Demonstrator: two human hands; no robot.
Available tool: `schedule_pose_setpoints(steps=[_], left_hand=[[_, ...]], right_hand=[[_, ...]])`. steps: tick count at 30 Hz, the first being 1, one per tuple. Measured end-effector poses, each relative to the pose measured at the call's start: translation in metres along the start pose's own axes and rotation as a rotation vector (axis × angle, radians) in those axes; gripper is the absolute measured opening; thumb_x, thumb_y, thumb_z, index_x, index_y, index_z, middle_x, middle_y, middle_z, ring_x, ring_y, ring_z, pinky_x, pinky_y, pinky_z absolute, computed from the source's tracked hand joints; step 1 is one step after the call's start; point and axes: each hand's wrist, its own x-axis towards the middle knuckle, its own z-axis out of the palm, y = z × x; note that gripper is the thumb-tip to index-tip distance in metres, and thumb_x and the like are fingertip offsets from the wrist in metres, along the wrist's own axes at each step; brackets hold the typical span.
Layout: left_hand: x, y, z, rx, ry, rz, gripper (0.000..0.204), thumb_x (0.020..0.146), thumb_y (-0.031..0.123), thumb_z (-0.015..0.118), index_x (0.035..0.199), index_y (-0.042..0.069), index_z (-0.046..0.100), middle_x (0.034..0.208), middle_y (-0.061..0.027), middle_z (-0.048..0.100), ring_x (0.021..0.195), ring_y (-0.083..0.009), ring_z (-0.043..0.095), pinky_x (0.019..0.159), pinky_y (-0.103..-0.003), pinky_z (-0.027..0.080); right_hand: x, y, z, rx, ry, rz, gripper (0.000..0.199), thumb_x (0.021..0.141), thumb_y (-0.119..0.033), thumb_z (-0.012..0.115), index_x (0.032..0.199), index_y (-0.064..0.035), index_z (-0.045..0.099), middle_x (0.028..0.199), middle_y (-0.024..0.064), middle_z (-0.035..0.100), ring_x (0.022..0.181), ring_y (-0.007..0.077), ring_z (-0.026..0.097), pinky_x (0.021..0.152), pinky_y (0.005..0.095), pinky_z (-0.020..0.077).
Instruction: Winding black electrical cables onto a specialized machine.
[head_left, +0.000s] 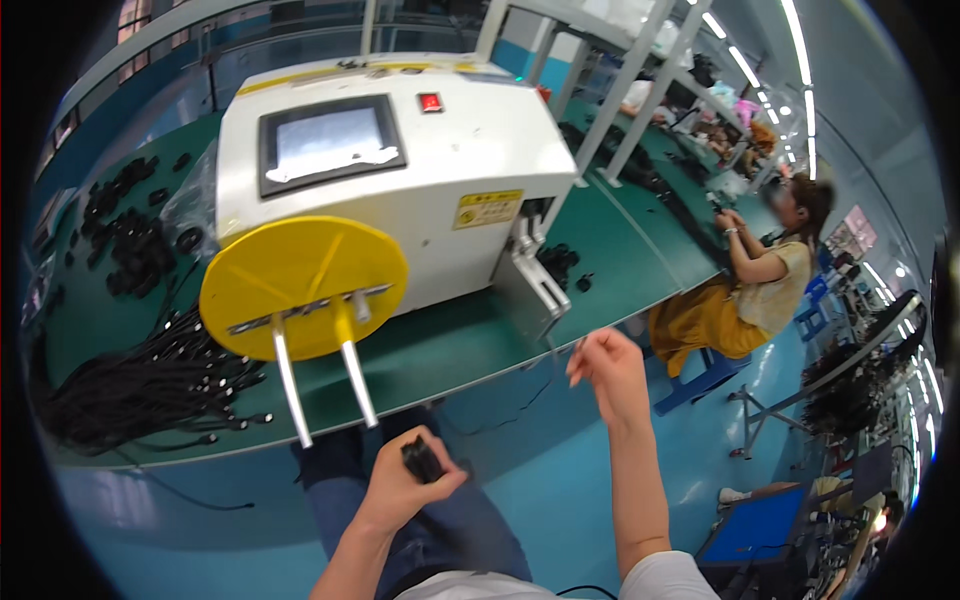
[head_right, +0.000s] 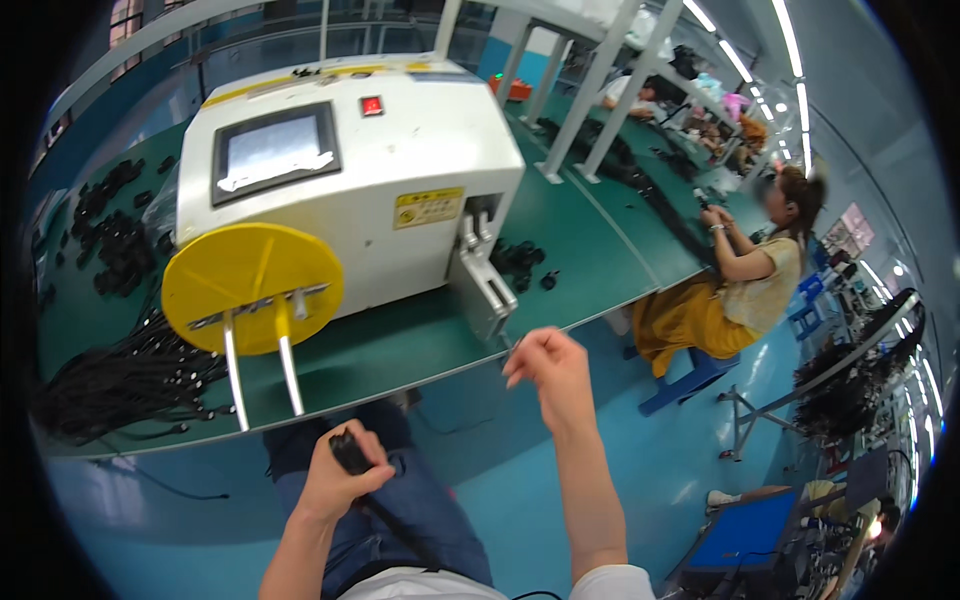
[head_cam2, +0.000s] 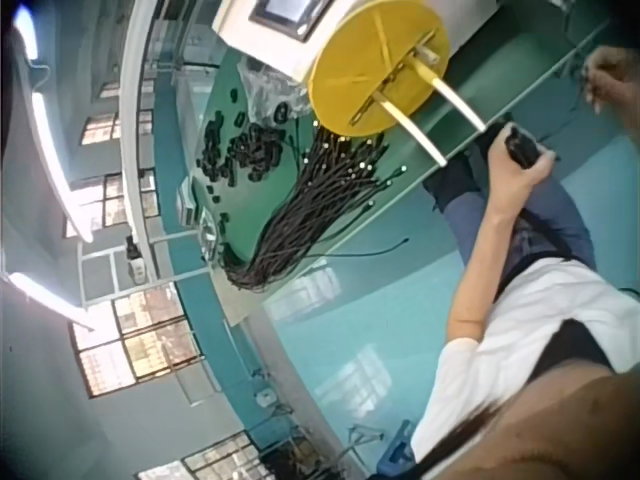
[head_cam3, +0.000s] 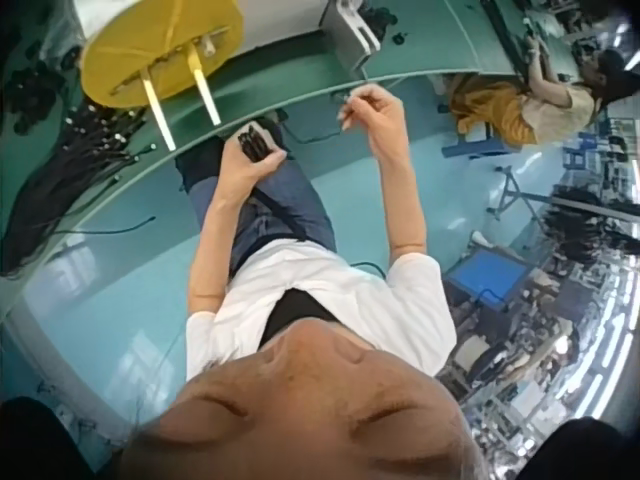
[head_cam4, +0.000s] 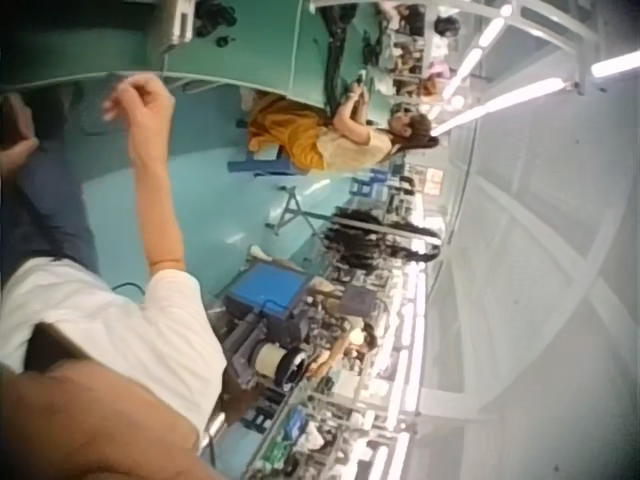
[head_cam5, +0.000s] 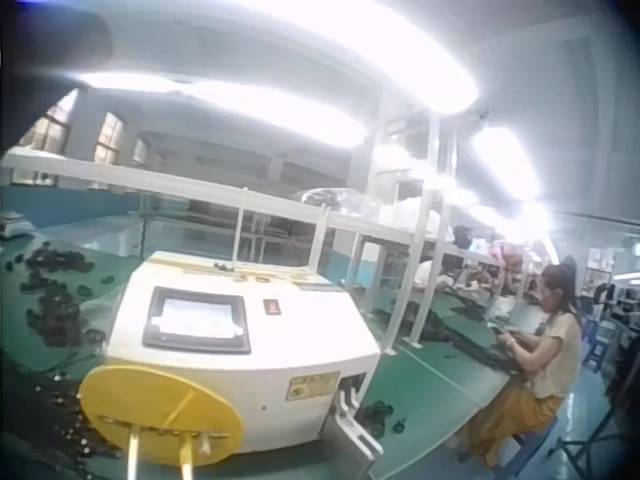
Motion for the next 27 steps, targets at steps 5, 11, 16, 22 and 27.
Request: schedule_pose_setpoints(steps=[5,11,16,22,27], left_hand=[[-0.005,0.007,0.009,0.204,-0.014,-0.017,0.029,0.062,-0.006,0.073,0.072,0.005,0.048,0.067,-0.0057,0.056,0.065,-0.0127,0.057,0.063,-0.025,0.046],[-0.001,0.004,0.008,0.323,0.033,-0.070,0.028,0.061,-0.003,0.075,0.071,0.004,0.050,0.069,-0.0049,0.058,0.067,-0.0126,0.058,0.066,-0.025,0.047],[0.001,0.000,-0.013,0.322,0.188,-0.092,0.028,0.062,-0.003,0.074,0.072,0.005,0.049,0.070,-0.0053,0.058,0.067,-0.0122,0.057,0.066,-0.025,0.046],[0.017,-0.004,0.007,0.124,-0.003,-0.129,0.027,0.064,-0.004,0.073,0.072,0.006,0.049,0.070,-0.0040,0.057,0.067,-0.0107,0.054,0.065,-0.024,0.043],[-0.002,0.004,-0.001,0.222,0.007,-0.099,0.025,0.064,-0.003,0.073,0.075,0.005,0.052,0.071,-0.0027,0.057,0.068,-0.0100,0.054,0.065,-0.023,0.044]], right_hand=[[0.148,0.037,-0.108,-0.509,0.421,-0.268,0.010,0.082,-0.005,0.060,0.090,0.0016,0.061,0.073,0.0104,0.063,0.065,0.0174,0.063,0.055,0.0272,0.0495],[0.209,0.092,-0.170,-1.455,0.436,-0.455,0.023,0.073,-0.005,0.062,0.096,-0.0061,0.063,0.080,0.0174,0.064,0.073,0.0238,0.064,0.062,0.0314,0.0488],[0.123,0.027,-0.051,-0.617,0.367,-0.505,0.015,0.086,-0.012,0.056,0.093,-0.0005,0.062,0.070,0.0066,0.057,0.062,0.0126,0.055,0.056,0.0239,0.0432],[-0.051,0.033,0.039,-0.333,-0.388,-0.106,0.017,0.090,-0.011,0.050,0.093,-0.0003,0.063,0.074,0.0048,0.060,0.059,0.0102,0.054,0.052,0.0213,0.0414],[-0.057,0.067,0.061,0.046,-0.633,0.507,0.018,0.088,-0.011,0.054,0.101,-0.0016,0.063,0.080,0.0092,0.062,0.063,0.0119,0.058,0.053,0.0229,0.0440]])
